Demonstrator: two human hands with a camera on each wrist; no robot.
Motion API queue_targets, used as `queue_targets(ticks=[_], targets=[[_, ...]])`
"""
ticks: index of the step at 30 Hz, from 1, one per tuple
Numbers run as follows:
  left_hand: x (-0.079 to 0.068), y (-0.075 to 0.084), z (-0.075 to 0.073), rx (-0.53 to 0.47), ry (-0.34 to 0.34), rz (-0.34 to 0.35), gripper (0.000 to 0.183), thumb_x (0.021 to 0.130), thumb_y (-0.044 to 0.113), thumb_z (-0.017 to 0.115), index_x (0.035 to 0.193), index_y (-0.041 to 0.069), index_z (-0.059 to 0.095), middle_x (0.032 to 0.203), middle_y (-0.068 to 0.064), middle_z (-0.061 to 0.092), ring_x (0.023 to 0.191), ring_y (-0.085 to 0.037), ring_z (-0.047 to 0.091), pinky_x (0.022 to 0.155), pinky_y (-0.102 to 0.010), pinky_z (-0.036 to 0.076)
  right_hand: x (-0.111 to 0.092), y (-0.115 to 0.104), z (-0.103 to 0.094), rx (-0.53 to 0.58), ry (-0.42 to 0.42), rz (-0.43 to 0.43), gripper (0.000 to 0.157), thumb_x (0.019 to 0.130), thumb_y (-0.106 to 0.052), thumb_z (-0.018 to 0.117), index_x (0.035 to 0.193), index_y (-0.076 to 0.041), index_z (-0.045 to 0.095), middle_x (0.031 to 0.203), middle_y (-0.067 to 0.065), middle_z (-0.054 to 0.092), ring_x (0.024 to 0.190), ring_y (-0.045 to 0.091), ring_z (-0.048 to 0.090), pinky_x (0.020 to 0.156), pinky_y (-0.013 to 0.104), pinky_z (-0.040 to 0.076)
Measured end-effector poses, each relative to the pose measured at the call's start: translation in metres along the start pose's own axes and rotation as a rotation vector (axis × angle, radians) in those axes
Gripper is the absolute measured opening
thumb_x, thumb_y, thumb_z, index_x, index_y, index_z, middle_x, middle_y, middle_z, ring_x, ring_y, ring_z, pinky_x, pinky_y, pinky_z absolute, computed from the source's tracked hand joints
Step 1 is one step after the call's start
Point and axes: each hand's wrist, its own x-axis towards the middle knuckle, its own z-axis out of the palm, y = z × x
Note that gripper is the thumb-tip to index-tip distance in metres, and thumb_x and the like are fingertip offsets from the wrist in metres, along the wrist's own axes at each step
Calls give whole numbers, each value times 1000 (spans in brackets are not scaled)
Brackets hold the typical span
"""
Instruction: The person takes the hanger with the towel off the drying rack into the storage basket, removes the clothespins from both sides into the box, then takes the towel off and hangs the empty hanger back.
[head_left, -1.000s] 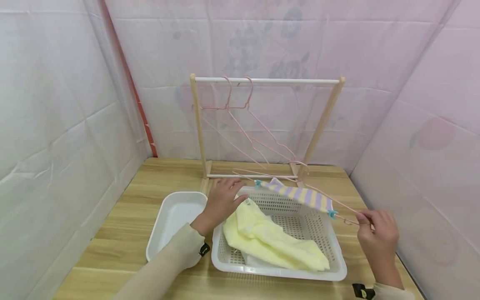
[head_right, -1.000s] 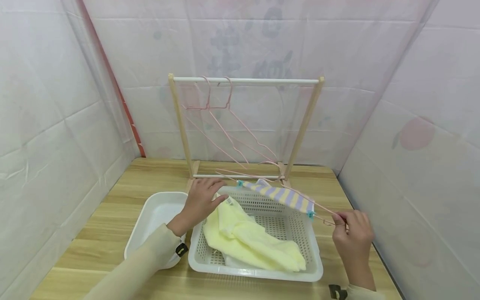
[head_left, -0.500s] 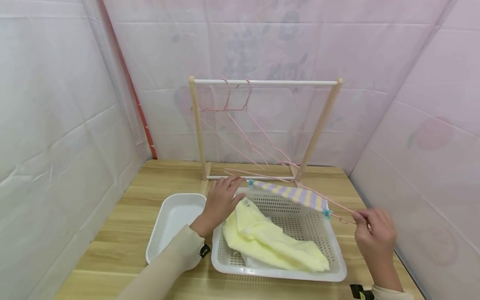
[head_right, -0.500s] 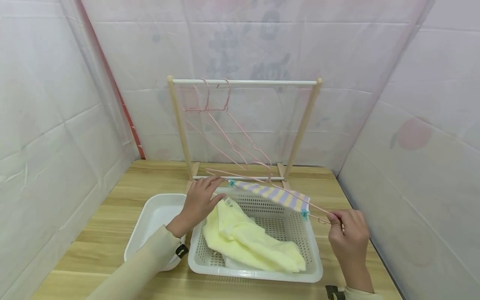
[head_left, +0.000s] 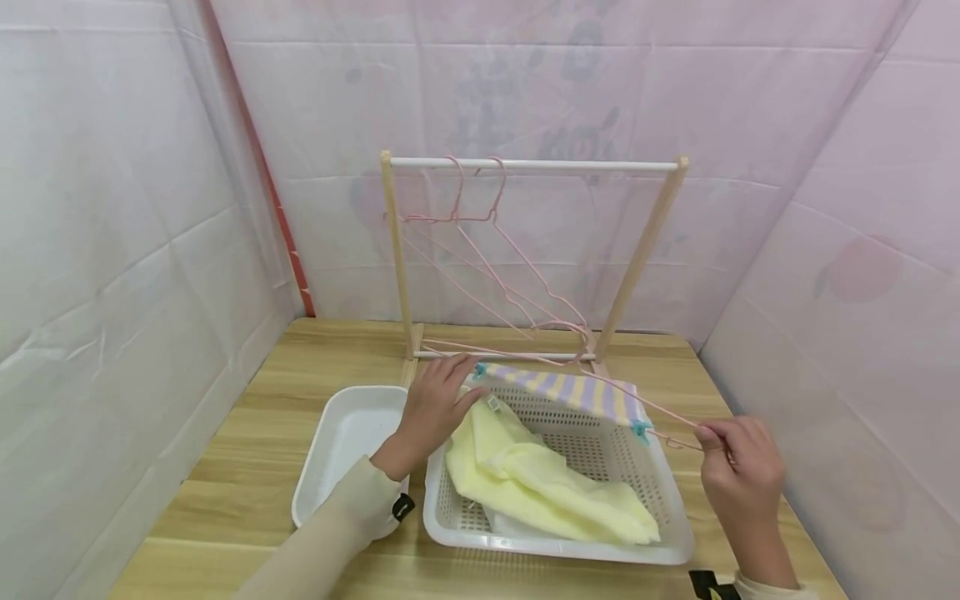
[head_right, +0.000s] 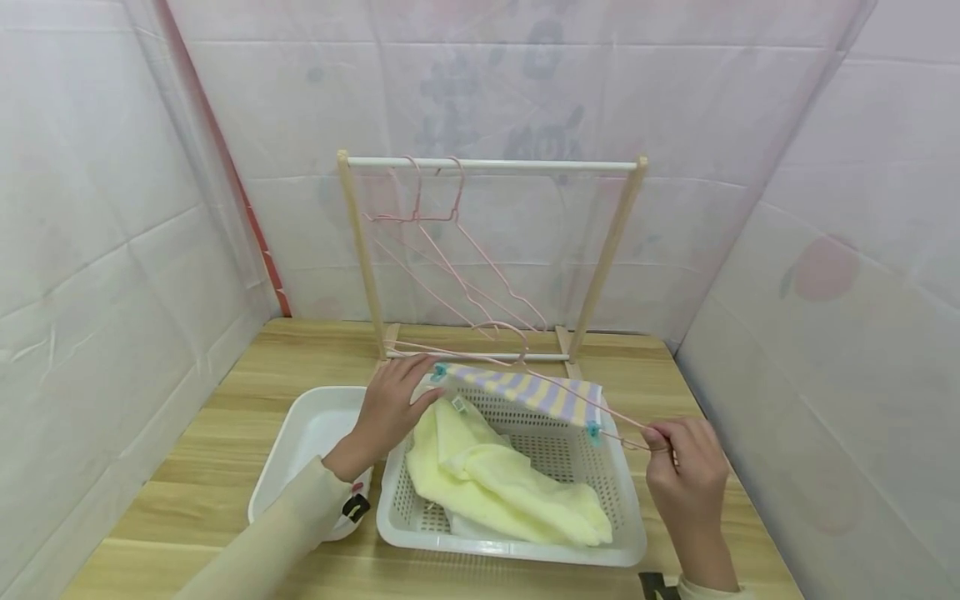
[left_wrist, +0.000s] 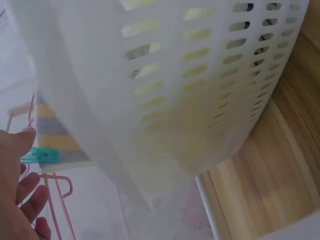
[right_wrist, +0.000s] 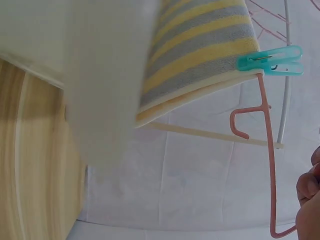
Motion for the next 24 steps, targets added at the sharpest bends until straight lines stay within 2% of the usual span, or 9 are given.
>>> queue_targets(ticks=[8,19,24], targets=[[-2,-1,-9,11,97,67,48,85,26,80,129,10,66,121,-5,70,102,-21,63,91,-35,53,2,-7,0,37,5,3,62,99,-38,64,64,13,61,59,21,53,70,7,43,77,9,32],[-9,-5,-18,-23,177,128,40,84,26,80,119,10,69,112,-1,73,94,-18,66,76,-29,56,-2,-12,-3,67,-6,20,60,96,-36,67,63,14,61,58,20,52,70,2,45,75,6,33],[-12,-1,-23,-65,199,173,32,91,29,72,115,8,69,106,-3,74,88,-17,69,68,-27,57,-7,-6,-8,64,-42,46,55,95,-32,69,66,14,63,59,17,53,69,2,41,70,7,31]])
